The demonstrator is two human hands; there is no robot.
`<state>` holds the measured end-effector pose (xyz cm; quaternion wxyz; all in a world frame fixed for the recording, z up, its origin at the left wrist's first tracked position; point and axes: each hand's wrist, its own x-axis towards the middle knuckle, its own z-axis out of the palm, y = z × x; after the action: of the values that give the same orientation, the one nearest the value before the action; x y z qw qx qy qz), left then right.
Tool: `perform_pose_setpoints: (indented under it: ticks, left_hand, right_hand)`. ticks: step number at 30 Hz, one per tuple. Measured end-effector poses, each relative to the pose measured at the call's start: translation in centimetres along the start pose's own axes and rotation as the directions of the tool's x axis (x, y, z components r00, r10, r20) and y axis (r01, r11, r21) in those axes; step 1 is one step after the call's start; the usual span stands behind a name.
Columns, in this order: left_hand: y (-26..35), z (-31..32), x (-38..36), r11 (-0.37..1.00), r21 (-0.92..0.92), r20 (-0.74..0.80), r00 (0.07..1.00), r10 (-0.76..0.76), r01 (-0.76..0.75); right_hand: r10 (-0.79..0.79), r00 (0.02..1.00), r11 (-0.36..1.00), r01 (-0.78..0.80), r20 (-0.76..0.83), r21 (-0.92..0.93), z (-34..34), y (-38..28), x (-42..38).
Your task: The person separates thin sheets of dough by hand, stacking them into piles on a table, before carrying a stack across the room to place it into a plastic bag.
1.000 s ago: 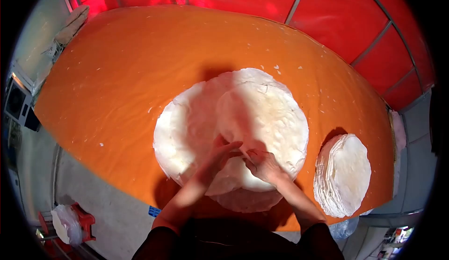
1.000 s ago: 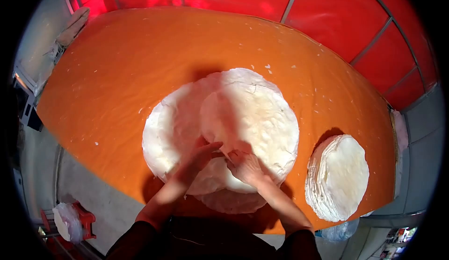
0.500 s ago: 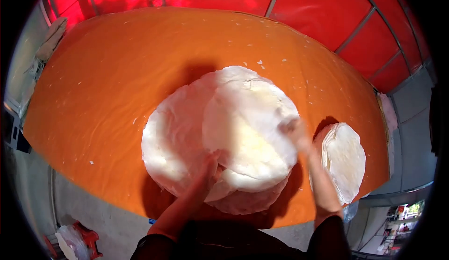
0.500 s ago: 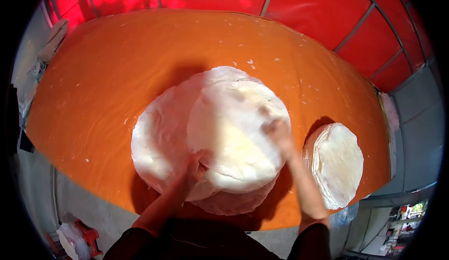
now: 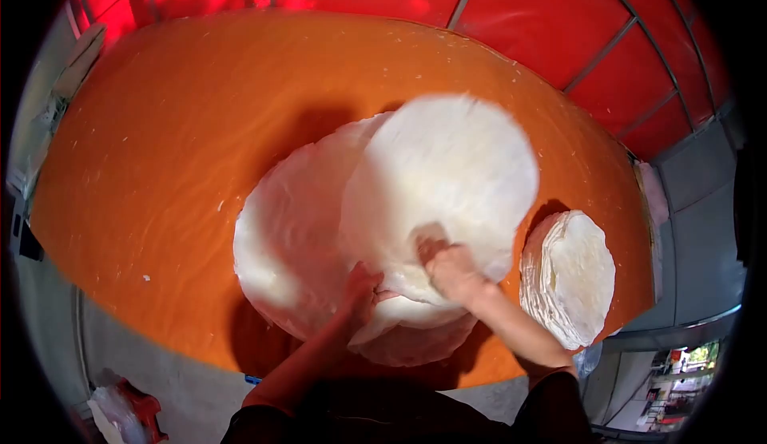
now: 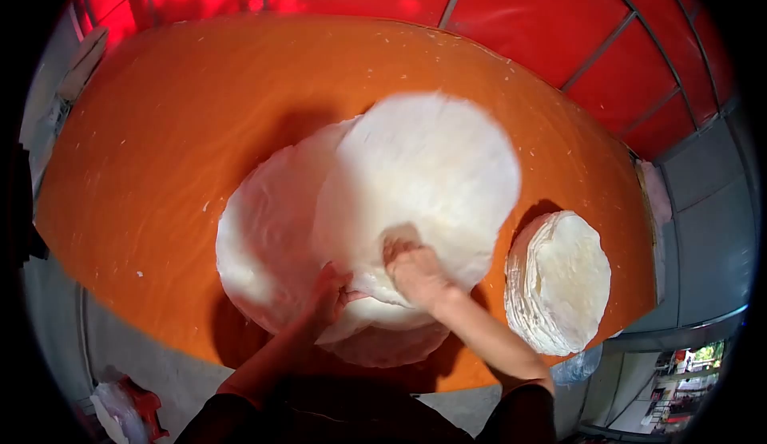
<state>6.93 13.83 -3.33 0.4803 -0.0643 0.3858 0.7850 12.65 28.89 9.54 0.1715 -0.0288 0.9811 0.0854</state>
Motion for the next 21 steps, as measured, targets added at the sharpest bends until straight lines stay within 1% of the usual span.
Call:
perform_pose_setpoints:
  ticks: [1,2,3,4,5,6,7,9,10,12,13,14,15,16,17,18,19,20,21]
  left_hand:
    - [0.5,0.3,-0.3,1.000,0.014,0.003,1.000,-0.001,0.001]
    - [0.9,0.6,-0.5,1.000,0.026,0.001,1.000,-0.006,0.006]
    - [1.2,1.0,-0.7,0.999,0.040,-0.004,1.000,-0.011,0.011]
    - [1.5,1.4,-0.7,0.999,0.043,-0.012,1.000,-0.020,0.020]
    - [1.4,1.3,-0.7,1.000,0.013,0.016,1.000,0.007,-0.007]
    - [1.2,1.0,-0.7,0.999,-0.017,0.042,0.999,0.032,-0.031]
    - [1.1,0.7,-0.8,0.997,-0.048,0.067,0.996,0.058,-0.055]
    - [2.3,1.2,-1.4,0.996,0.009,0.130,0.987,0.091,-0.093]
    - [2.8,1.4,-1.6,0.993,0.036,0.161,0.981,0.105,-0.112]
    - [2.7,0.9,-1.1,0.993,0.018,0.206,0.972,0.114,-0.121]
    - [2.2,0.4,-0.8,0.993,0.015,0.230,0.967,0.111,-0.117]
    - [0.4,-0.7,0.5,0.926,0.251,0.040,0.959,0.281,-0.282]
    - [-2.1,-2.4,2.5,0.783,0.498,-0.097,0.874,0.476,-0.371]
    - [-2.3,-3.5,2.6,0.763,0.536,-0.124,0.861,0.493,-0.360]
    - [-2.5,-4.6,2.6,0.743,0.572,-0.150,0.847,0.510,-0.346]
    - [-0.2,-6.5,1.3,0.871,0.408,-0.097,0.936,0.338,-0.272]
    - [1.2,-6.0,0.0,0.926,0.314,-0.092,0.964,0.248,-0.209]
    - [2.6,-5.5,-1.2,0.966,0.219,-0.086,0.984,0.156,-0.134]
    - [3.7,-2.8,-2.3,0.974,0.195,-0.159,0.976,0.146,-0.114]
  right_hand:
    - [0.009,0.957,0.988,0.036,-0.289,0.151,4.7,-0.6,0.8]
    - [0.060,0.998,0.972,-0.057,-0.004,0.226,3.7,-0.9,1.0]
    - [0.090,0.955,0.949,-0.168,0.282,0.268,2.7,-1.2,1.3]
    - [0.138,0.990,0.946,-0.131,-0.001,0.297,3.5,-1.6,1.2]
    - [0.179,0.942,0.946,-0.086,-0.283,0.314,5.4,-2.5,0.9]
    - [0.213,0.816,0.947,-0.036,-0.538,0.319,7.1,-3.3,0.3]
    - [0.167,0.896,0.963,-0.058,-0.412,0.263,8.2,-4.1,-0.3]
    - [0.284,0.851,0.867,-0.030,-0.442,0.498,8.1,-5.8,-1.2]
    - [0.307,0.835,0.871,-0.053,-0.457,0.489,7.3,-6.2,-1.4]
    - [0.358,0.801,0.873,-0.104,-0.480,0.476,5.7,-6.6,-1.8]
    - [0.331,0.818,0.862,-0.059,-0.471,0.503,6.1,-6.1,-1.6]
    - [0.304,0.832,0.849,-0.015,-0.464,0.529,7.2,-4.9,-1.0]
    - [0.278,0.843,0.833,0.028,-0.460,0.553,8.2,-3.5,-0.5]
    - [0.357,0.896,0.748,-0.107,-0.262,0.655,9.4,-1.1,-0.8]
    - [0.409,0.877,0.756,-0.171,-0.253,0.632,6.9,-0.1,-1.3]
    - [0.459,0.854,0.758,-0.235,-0.243,0.608,4.5,0.9,-1.9]
    - [0.469,0.770,0.844,-0.245,-0.434,0.477,-0.8,0.5,-3.5]
    - [0.447,0.778,0.856,-0.227,-0.442,0.464,-0.9,0.3,-3.8]
    - [0.424,0.785,0.869,-0.210,-0.453,0.449,-0.9,0.2,-4.1]
